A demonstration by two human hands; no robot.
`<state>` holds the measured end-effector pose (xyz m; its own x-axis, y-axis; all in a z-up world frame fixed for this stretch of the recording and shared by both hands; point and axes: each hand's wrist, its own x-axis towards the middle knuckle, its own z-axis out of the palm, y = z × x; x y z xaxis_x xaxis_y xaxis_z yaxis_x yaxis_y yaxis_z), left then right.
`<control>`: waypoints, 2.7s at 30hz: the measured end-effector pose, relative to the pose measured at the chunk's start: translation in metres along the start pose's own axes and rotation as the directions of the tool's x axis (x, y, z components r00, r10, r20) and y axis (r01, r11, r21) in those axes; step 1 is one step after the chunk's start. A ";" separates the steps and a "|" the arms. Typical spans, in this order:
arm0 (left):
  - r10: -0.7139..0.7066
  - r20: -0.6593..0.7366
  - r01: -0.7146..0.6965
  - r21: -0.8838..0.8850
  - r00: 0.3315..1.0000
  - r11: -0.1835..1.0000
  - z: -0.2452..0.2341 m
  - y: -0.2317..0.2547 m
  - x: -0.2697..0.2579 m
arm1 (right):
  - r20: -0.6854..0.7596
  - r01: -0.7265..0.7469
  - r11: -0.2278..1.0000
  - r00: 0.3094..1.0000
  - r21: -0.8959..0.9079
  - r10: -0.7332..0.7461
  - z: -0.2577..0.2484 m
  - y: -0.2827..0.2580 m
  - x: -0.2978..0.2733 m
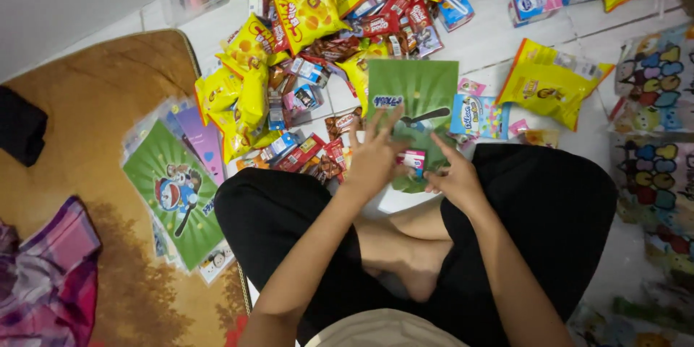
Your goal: Sorting and packing snack bags and stickers into plastic bags on the floor.
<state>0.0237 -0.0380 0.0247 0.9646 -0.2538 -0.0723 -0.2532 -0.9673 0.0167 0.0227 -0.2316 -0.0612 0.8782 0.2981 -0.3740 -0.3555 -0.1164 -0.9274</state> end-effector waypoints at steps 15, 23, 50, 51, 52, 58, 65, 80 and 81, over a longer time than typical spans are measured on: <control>-0.450 0.073 0.453 -0.249 0.890 0.856 0.148 -0.123 0.000 | 0.029 -0.067 0.996 0.997 -0.057 0.069 0.003 -0.022 -0.009; -0.617 0.155 0.621 -0.389 0.772 0.680 0.119 -0.129 -0.003 | 0.037 -0.071 0.997 0.997 -0.022 0.072 -0.002 -0.007 -0.007; 0.469 -0.453 -0.521 0.012 0.758 0.854 0.036 0.020 0.011 | 0.095 -0.036 0.999 0.995 -0.015 0.037 -0.009 0.029 0.001; 0.467 -0.452 -0.518 0.012 0.760 0.855 0.012 0.012 0.006 | 0.098 -0.036 0.999 0.994 -0.015 0.038 -0.010 0.028 0.000; 0.371 -0.469 -0.514 -0.224 0.802 0.828 -0.013 0.004 0.000 | 0.100 -0.028 0.999 0.994 -0.031 0.031 -0.010 0.026 -0.001; -0.127 -0.246 -0.006 -0.478 0.961 0.878 0.059 -0.108 -0.021 | 0.114 -0.026 0.999 0.993 -0.039 0.030 -0.007 0.007 -0.013; -0.335 0.414 0.491 -0.360 0.846 0.794 0.107 -0.119 -0.032 | 0.149 -0.005 0.997 0.989 -0.074 0.016 -0.005 -0.002 -0.021; -0.446 0.334 0.505 -0.114 0.830 0.856 0.193 -0.121 -0.034 | 0.192 0.019 0.998 0.981 -0.054 -0.008 -0.010 0.014 -0.020; -0.449 0.334 0.508 -0.115 0.829 0.853 0.204 -0.123 -0.034 | 0.195 0.019 0.998 0.981 -0.056 -0.007 -0.010 0.015 -0.021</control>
<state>0.0072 0.0904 -0.1783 0.8883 0.2245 -0.4007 0.2828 -0.9548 0.0919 0.0024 -0.2489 -0.0672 0.8013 0.4784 -0.3592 -0.3204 -0.1639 -0.9330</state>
